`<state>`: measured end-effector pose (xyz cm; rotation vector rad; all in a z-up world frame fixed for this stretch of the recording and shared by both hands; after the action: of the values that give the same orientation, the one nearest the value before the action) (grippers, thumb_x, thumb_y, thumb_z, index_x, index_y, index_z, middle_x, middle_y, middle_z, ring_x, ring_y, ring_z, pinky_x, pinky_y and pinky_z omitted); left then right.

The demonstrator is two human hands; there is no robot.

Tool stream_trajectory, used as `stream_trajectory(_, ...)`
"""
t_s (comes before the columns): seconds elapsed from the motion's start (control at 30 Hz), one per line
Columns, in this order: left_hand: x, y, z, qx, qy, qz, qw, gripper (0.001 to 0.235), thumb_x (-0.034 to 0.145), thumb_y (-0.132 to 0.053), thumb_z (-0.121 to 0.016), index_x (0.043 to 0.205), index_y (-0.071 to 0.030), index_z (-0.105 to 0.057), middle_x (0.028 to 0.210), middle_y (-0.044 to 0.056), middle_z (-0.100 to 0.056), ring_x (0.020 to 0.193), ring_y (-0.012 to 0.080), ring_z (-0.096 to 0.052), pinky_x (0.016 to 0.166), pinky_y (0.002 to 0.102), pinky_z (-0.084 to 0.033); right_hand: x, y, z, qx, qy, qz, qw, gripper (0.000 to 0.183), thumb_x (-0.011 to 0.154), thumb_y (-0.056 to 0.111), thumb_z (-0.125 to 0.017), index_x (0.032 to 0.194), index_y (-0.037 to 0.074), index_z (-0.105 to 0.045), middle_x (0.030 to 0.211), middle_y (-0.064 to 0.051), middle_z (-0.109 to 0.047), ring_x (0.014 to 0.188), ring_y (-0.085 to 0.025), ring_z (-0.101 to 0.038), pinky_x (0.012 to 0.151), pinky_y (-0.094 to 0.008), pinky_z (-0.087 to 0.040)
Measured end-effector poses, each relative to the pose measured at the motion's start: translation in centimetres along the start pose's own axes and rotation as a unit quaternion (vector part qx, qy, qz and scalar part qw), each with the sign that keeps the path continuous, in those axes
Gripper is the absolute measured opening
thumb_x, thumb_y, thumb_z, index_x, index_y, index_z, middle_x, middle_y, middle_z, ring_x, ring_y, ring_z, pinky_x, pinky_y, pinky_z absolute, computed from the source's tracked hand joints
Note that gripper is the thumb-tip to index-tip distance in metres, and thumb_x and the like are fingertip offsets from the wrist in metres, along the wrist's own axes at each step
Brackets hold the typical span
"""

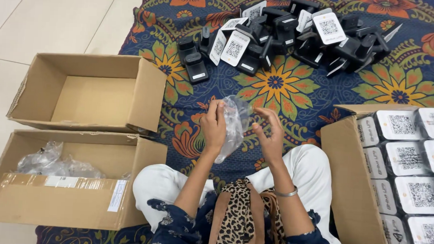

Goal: The person sits on a patterned rug and packs small white electronic devices into clear plastic bags. They take each device from a pile, place it into a bag, and then put the bagged device into a cardboard box. The person repeats this process for multiple devices.

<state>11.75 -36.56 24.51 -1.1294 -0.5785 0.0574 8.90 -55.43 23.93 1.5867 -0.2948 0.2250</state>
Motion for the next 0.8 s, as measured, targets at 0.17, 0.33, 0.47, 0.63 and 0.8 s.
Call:
stream_trajectory(0.17,0.5,-2.3,-0.6,0.047,0.064,-0.042,0.996,0.023,0.107,-0.026,-0.054,0.105,-0.008,-0.069,0.062,0.012,-0.059,0.051,0.0254,-0.06,0.051,0.04,-0.041,1.6,8.9,-1.6,-0.287,0.072,0.193,0.936,0.044,0.085,0.036,-0.078,0.116,0.006,-0.07,0.12,-0.008,-0.069,0.116,-0.029,-0.062,0.104,-0.041,-0.045)
stream_trajectory(0.33,1.0,-3.0,-0.5,0.065,0.058,-0.076,0.993,0.022,0.107,-0.027,-0.055,0.105,-0.011,-0.07,0.075,0.012,-0.067,0.067,0.0294,-0.067,0.058,0.042,-0.046,1.5,4.8,-1.0,-0.364,0.113,0.236,0.894,0.017,0.093,0.023,-0.073,0.097,0.007,-0.068,0.108,-0.005,-0.071,0.111,-0.028,-0.065,0.112,-0.046,-0.048)
stream_trajectory(0.47,0.7,-2.8,-1.1,0.05,0.059,-0.066,0.995,0.022,0.106,-0.027,-0.059,0.108,-0.01,-0.072,0.089,0.013,-0.072,0.082,0.0307,-0.069,0.07,0.042,-0.051,1.8,1.1,1.0,-0.084,0.141,0.028,0.986,0.018,0.104,0.024,-0.057,0.104,0.006,-0.059,0.112,-0.005,-0.074,0.102,-0.017,-0.067,0.088,-0.032,-0.055)
stream_trajectory(0.63,-0.1,-5.5,-2.3,-0.019,0.087,-0.13,0.987,0.02,0.105,-0.022,-0.061,0.114,-0.009,-0.073,0.106,0.012,-0.075,0.1,0.0284,-0.07,0.086,0.04,-0.053,1.8,-5.9,2.4,0.118,0.164,-0.121,0.972,0.016,0.114,0.018,-0.044,0.118,0.003,-0.049,0.108,-0.004,-0.059,0.096,-0.012,-0.061,0.082,-0.028,-0.055)
stream_trajectory(0.8,-1.8,-8.6,-4.0,0.022,0.207,-0.27,0.94,0.026,0.1,-0.016,-0.063,0.123,-0.013,-0.075,0.116,0.004,-0.074,0.12,0.0245,-0.066,0.118,0.049,-0.04,1.1,-12.1,3.4,-0.054,0.274,-0.145,0.949,0.025,0.103,0.01,-0.049,0.127,0.001,-0.053,0.103,-0.008,-0.061,0.087,-0.015,-0.057,0.073,-0.033,-0.051)
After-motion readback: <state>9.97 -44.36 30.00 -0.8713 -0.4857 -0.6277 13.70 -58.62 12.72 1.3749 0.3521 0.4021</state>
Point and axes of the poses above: each hand's wrist, its own x-axis towards the middle knuckle, its own z-axis out of the back of the hand, y = z × x, the point moved 5 cm from there along x, towards the middle knuckle
